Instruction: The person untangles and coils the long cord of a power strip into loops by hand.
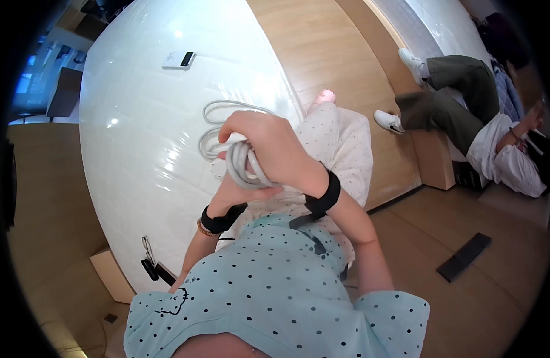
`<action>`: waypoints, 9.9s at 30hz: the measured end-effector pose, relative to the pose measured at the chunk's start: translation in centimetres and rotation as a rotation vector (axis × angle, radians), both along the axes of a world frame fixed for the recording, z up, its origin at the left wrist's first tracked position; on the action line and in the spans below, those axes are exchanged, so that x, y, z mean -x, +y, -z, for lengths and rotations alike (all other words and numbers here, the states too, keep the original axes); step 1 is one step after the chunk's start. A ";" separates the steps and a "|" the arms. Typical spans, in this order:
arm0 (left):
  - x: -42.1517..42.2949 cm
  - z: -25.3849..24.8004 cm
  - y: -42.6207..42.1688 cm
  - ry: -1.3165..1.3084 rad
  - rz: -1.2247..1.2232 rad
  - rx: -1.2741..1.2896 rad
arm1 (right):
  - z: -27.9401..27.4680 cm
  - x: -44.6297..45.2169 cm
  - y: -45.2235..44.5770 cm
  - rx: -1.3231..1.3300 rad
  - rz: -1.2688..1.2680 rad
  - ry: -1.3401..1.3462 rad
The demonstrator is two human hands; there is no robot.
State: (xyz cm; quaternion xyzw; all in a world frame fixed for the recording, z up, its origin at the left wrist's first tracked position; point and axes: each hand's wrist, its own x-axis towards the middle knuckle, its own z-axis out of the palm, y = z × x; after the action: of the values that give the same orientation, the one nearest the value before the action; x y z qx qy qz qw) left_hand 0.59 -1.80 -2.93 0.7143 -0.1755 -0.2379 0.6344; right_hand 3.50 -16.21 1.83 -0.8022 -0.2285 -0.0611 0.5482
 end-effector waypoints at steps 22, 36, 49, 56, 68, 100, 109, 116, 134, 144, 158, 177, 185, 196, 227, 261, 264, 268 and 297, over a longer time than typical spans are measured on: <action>-1.5 -0.1 2.1 0.160 0.043 0.308 | -1.9 -1.5 -1.2 0.245 0.120 -0.237; -3.3 0.1 4.3 0.120 -0.371 0.820 | -0.8 -0.7 -2.1 -0.234 0.212 0.037; -3.1 -4.1 5.8 0.223 -0.469 1.303 | 14.6 2.6 2.7 -0.871 -0.003 1.279; -3.4 -5.9 10.5 0.266 -0.460 1.567 | 5.5 -0.2 -1.4 -0.582 -0.192 0.705; -2.3 -6.5 12.4 0.207 -0.480 1.701 | 7.8 1.9 -2.4 -0.064 -0.220 0.730; -4.8 4.5 2.6 0.999 -0.252 0.788 | 5.5 -1.1 -1.0 0.363 -0.285 0.147; -4.0 6.8 2.6 0.788 -0.171 0.201 | 10.8 1.3 1.0 0.649 -0.225 0.066; -3.6 5.6 5.2 0.672 -0.256 0.168 | 11.1 0.9 -3.0 0.186 0.030 0.290; -1.2 -2.6 3.5 0.396 0.240 0.324 | 17.0 -8.5 -6.3 -0.387 0.012 0.640; -2.2 -2.5 2.8 0.276 0.341 0.932 | 14.7 -9.6 -5.5 -0.190 0.070 0.172; -2.8 -1.6 4.7 0.156 -0.220 0.647 | 10.8 -5.9 -3.4 0.532 -0.259 0.440; -5.0 -2.3 8.3 0.269 -0.576 1.189 | 7.8 -1.1 -4.9 0.224 -0.559 0.799; -5.9 -2.3 9.3 0.267 -0.467 1.609 | 14.2 0.6 -5.8 0.073 0.030 0.142; -5.4 0.5 12.0 0.133 -0.739 0.878 | 11.5 2.7 -11.3 -0.490 0.222 0.577; -4.7 -2.7 3.9 0.193 -0.510 1.071 | 5.0 0.5 2.9 0.037 -0.071 0.202; -3.1 1.0 -0.5 0.583 0.004 0.385 | 6.2 5.5 1.9 -0.992 -0.506 0.528; -4.0 2.1 1.0 0.573 -0.147 0.653 | 5.8 5.7 1.7 -1.104 -0.362 0.581; -3.2 1.7 3.2 0.384 -0.189 0.685 | 7.5 5.4 1.1 -1.174 -0.204 0.653; -8.7 13.9 -0.5 -0.213 -0.305 -0.641 | 8.3 7.0 -5.4 -1.241 -0.140 0.946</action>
State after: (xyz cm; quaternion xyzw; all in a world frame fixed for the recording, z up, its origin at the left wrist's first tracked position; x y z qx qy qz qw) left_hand 9.27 -2.32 -16.79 0.9153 -0.0485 -0.1080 0.3850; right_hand -3.54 -21.65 -6.50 -0.2735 0.0553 0.2052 0.9381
